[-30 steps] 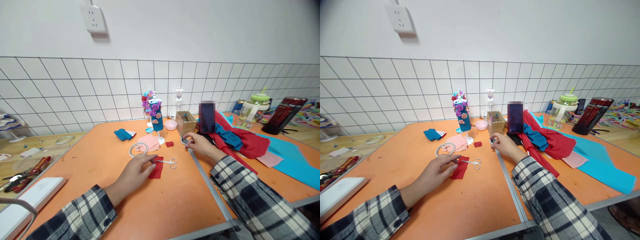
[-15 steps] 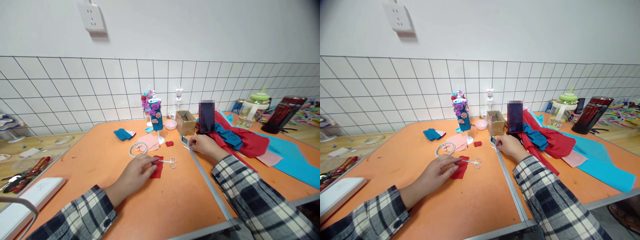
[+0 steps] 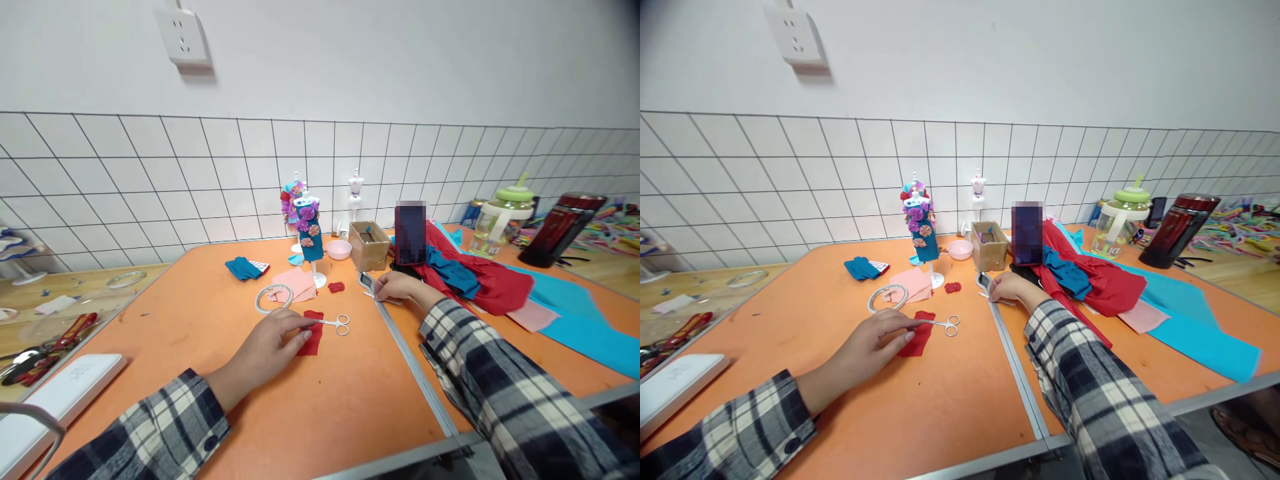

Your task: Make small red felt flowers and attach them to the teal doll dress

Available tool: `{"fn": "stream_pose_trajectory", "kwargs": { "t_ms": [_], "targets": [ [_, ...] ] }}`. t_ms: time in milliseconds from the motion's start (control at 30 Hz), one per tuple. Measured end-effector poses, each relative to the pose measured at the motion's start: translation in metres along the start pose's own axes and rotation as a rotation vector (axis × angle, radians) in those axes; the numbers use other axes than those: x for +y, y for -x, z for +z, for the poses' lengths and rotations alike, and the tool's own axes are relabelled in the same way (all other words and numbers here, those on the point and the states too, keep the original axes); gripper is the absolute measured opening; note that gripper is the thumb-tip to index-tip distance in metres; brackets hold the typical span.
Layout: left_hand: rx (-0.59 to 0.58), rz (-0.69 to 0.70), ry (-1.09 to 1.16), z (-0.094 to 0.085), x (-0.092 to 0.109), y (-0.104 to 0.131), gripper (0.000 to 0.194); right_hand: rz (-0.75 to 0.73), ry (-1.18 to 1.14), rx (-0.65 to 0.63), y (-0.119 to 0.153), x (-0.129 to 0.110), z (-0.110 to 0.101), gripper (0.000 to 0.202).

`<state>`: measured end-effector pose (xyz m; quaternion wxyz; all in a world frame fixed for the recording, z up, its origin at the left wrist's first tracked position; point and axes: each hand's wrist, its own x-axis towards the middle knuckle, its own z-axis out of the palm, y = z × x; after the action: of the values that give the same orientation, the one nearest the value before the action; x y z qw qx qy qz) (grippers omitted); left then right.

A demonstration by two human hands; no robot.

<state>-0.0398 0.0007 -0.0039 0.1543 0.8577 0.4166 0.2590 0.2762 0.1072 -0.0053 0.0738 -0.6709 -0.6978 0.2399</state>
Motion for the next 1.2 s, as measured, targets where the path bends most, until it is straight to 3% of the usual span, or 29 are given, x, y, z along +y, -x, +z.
{"fn": "stream_pose_trajectory", "kwargs": {
  "t_ms": [167,367,500,767,1200],
  "targets": [
    [-0.009,-0.013,-0.006,0.0,0.002,-0.002,0.026,0.023,-0.021,-0.077,-0.016,-0.002,-0.012,0.016],
    [0.016,0.023,-0.013,-0.001,0.0,-0.003,0.025,-0.112,-0.118,-0.083,0.007,0.014,-0.009,0.017],
    [0.022,0.033,-0.012,-0.001,-0.002,-0.003,0.024,-0.162,-0.069,-0.033,0.012,0.021,-0.009,0.015],
    [0.023,0.065,-0.016,-0.001,0.0,-0.002,0.023,-0.176,0.128,0.212,0.007,0.011,0.003,0.014],
    [-0.004,0.094,-0.01,0.0,-0.002,0.001,0.023,-0.236,0.252,0.152,0.024,0.0,-0.003,0.015]
  ]
}}
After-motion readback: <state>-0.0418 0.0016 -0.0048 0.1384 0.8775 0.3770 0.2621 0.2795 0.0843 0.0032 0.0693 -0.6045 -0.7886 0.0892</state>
